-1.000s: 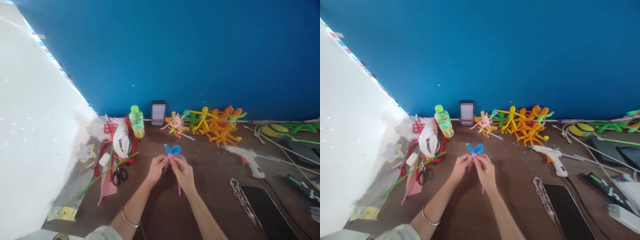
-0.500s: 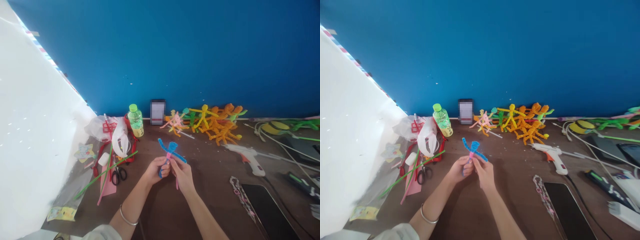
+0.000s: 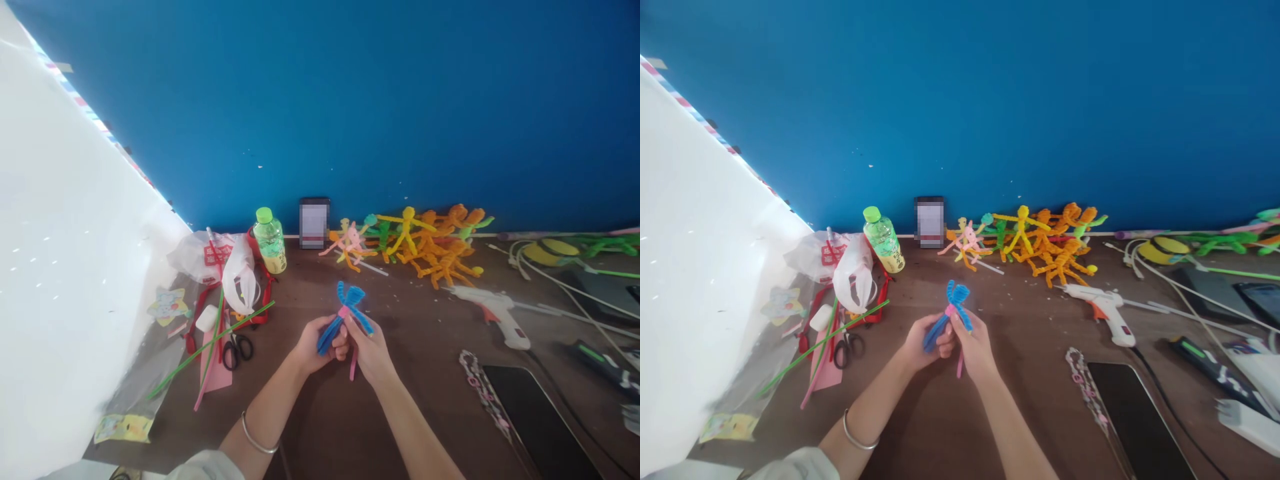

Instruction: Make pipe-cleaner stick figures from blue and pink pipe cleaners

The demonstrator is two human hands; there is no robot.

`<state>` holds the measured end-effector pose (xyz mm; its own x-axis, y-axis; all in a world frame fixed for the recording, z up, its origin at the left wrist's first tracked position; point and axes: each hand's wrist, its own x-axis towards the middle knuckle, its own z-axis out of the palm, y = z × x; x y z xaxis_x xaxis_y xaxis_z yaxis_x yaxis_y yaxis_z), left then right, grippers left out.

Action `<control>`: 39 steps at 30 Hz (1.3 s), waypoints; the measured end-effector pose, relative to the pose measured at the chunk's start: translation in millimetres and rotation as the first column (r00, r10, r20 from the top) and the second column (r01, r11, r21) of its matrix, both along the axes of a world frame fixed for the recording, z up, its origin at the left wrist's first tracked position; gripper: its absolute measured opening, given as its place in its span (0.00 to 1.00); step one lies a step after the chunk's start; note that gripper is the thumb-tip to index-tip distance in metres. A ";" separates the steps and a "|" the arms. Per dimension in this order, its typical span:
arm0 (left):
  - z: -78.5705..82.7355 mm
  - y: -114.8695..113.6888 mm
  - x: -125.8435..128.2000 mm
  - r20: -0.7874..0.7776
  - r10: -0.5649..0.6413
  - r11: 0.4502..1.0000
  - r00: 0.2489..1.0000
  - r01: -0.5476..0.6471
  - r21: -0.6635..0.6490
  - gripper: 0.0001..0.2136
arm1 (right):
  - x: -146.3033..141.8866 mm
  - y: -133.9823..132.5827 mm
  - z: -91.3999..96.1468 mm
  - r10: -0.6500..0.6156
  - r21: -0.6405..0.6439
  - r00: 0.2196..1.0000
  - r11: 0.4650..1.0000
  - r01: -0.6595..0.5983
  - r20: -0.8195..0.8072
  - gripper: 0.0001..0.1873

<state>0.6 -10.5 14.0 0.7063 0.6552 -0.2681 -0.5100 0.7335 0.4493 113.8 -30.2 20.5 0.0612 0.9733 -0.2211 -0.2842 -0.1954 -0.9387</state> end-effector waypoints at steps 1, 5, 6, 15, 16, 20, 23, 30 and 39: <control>-1.6 -0.7 2.2 -0.091 0.070 0.995 0.993 -0.064 0.072 0.16 | 0.3 0.5 0.3 -0.002 -0.009 1.000 1.000 0.002 -0.001 0.17; -2.9 -5.7 6.7 -0.414 0.521 0.813 0.746 -0.288 0.505 0.12 | 3.7 2.5 4.0 -0.104 0.060 0.976 0.994 0.095 0.191 0.17; -2.0 -6.8 6.7 -0.453 0.605 0.747 0.655 -0.271 0.607 0.12 | 4.1 2.4 5.3 -0.138 0.088 0.955 0.989 0.118 0.261 0.17; 1.7 -6.2 4.5 -0.503 0.719 0.554 0.480 0.041 0.831 0.13 | -5.0 -3.2 6.2 -0.284 0.268 0.808 0.950 0.162 0.516 0.11; 1.4 -5.9 4.4 -0.514 0.701 0.576 0.494 0.033 0.817 0.14 | -5.6 -3.4 5.9 -0.294 0.279 0.803 0.946 0.166 0.519 0.10; -0.8 -3.7 3.7 -0.526 0.552 0.714 0.647 -0.040 0.699 0.15 | -6.6 -3.1 6.8 -0.325 0.316 0.804 0.931 0.180 0.499 0.10; -2.0 -0.9 3.2 -0.432 0.453 0.790 0.780 -0.127 0.600 0.17 | -5.0 -2.1 7.4 -0.296 0.323 0.840 0.934 0.154 0.455 0.09; 1.3 2.3 -0.4 -0.197 0.290 0.925 0.936 -0.223 0.307 0.16 | 3.4 1.4 4.4 -0.118 0.268 0.933 0.963 0.024 0.341 0.12; 2.7 2.7 -12.9 0.100 -0.055 0.998 0.993 0.053 0.025 0.12 | 4.3 3.5 6.6 -0.049 0.183 0.935 0.983 -0.018 0.352 0.14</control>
